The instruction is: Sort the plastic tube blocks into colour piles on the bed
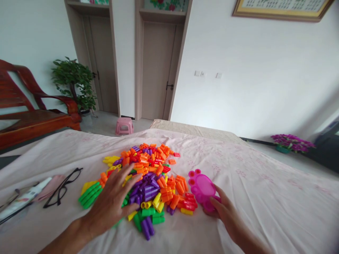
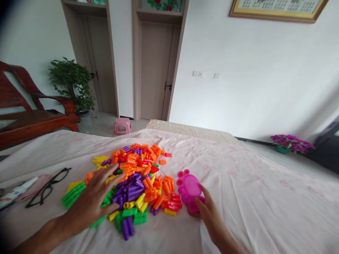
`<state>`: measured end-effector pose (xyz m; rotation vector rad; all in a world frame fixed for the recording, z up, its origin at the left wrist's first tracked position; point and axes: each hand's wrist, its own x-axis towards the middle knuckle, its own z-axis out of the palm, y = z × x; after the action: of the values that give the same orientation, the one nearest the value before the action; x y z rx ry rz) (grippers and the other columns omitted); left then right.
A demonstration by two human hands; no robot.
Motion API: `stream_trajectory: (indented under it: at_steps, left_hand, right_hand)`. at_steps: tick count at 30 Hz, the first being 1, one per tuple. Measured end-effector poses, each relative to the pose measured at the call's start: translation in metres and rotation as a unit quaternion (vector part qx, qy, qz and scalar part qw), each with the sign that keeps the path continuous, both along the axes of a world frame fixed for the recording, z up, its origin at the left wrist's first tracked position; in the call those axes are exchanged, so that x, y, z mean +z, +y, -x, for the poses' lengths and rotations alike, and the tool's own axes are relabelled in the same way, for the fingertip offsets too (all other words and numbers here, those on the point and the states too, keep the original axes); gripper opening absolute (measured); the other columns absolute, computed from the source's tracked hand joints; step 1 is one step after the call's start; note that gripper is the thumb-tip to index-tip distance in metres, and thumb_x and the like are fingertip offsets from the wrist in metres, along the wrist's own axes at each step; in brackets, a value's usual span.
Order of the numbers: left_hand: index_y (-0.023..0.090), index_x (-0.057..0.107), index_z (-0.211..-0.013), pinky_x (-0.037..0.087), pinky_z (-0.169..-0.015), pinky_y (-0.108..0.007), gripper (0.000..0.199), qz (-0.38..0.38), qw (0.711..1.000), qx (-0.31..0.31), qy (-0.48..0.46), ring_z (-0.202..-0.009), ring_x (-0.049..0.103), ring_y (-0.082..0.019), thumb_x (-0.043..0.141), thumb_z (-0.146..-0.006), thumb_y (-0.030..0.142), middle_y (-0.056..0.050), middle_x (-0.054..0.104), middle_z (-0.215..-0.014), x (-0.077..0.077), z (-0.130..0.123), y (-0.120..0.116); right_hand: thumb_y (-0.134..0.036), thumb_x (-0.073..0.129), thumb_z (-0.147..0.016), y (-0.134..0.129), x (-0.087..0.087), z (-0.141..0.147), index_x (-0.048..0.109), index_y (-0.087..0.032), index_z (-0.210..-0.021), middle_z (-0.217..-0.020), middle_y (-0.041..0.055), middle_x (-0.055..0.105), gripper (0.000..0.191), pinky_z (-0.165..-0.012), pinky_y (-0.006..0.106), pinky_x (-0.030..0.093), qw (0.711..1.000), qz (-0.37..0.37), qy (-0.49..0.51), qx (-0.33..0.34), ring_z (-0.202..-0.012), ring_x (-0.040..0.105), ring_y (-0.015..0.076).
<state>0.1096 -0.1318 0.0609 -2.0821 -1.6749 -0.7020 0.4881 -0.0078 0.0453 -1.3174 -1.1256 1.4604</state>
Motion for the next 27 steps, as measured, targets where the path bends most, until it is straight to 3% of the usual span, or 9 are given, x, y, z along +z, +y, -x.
stream_trajectory:
  at_steps: [4, 8, 11, 15, 21, 27]
  left_hand:
    - [0.035, 0.042, -0.148, 0.019, -0.118, -0.062, 0.087, 0.063, 0.99, -0.111, 0.059, -0.147, 0.026, -0.037, 0.077, -0.068, 0.041, -0.008, 0.024, -0.164, -0.007, -0.058, -0.01]
    - [0.032, 0.048, -0.141, 0.015, -0.117, -0.065, 0.077, 0.092, 0.985, -0.127, 0.069, -0.149, 0.02, -0.037, 0.076, -0.069, 0.037, -0.011, 0.021, -0.164, -0.016, -0.076, 0.002]
    - [0.03, 0.051, -0.138, 0.016, -0.116, -0.065, 0.065, 0.085, 0.989, -0.095, 0.068, -0.15, 0.017, -0.036, 0.07, -0.076, 0.029, -0.012, 0.022, -0.164, -0.018, -0.076, 0.013]
    - [0.03, 0.055, -0.135, 0.025, -0.114, -0.061, 0.053, 0.063, 0.995, -0.061, 0.042, -0.148, 0.022, -0.035, 0.064, -0.083, 0.034, -0.01, 0.027, -0.163, -0.02, -0.075, 0.02]
    - [0.028, 0.058, -0.134, 0.037, -0.108, -0.054, 0.047, 0.007, 0.999, -0.002, 0.041, -0.142, 0.036, -0.035, 0.057, -0.087, 0.027, -0.013, 0.033, -0.16, -0.016, -0.064, 0.027]
    - [0.027, 0.056, -0.137, 0.041, -0.105, -0.051, 0.057, -0.03, 0.995, 0.091, 0.02, -0.134, 0.046, -0.035, 0.059, -0.08, 0.021, -0.013, 0.043, -0.153, -0.003, -0.035, 0.032]
  right_hand:
    - [-0.047, 0.077, -0.066, -0.02, 0.002, 0.035, 0.033, -0.021, -0.147, -0.087, 0.0049, 0.071, 0.096, -0.071, 0.041, 0.059, 0.999, 0.015, 0.019, 0.032, -0.076, 0.071, 0.0254]
    - [-0.041, 0.075, -0.065, -0.032, 0.005, 0.072, 0.033, -0.022, -0.145, -0.098, 0.0079, 0.072, 0.092, -0.069, 0.04, 0.059, 0.995, 0.045, 0.074, 0.044, -0.08, 0.072, 0.0269]
    - [-0.035, 0.071, -0.068, -0.039, 0.006, 0.092, 0.04, -0.021, -0.14, -0.101, 0.0094, 0.072, 0.079, -0.069, 0.039, 0.058, 0.99, 0.04, 0.112, 0.07, -0.083, 0.072, 0.0272]
    - [-0.037, 0.071, -0.072, -0.043, 0.001, 0.108, 0.048, -0.02, -0.134, -0.102, 0.009, 0.072, 0.068, -0.07, 0.036, 0.058, 0.987, 0.009, 0.123, 0.101, -0.085, 0.071, 0.0254]
    - [-0.047, 0.07, -0.077, -0.04, 0.016, 0.127, 0.042, -0.019, -0.136, -0.093, 0.0069, 0.069, 0.071, -0.061, 0.037, 0.06, 0.987, -0.038, 0.084, 0.134, -0.07, 0.067, 0.0203]
    - [-0.046, 0.062, -0.082, -0.025, 0.032, 0.158, 0.028, -0.02, -0.146, -0.1, 0.0073, 0.068, 0.077, -0.061, 0.039, 0.062, 0.981, -0.103, 0.035, 0.158, -0.074, 0.069, 0.0213]
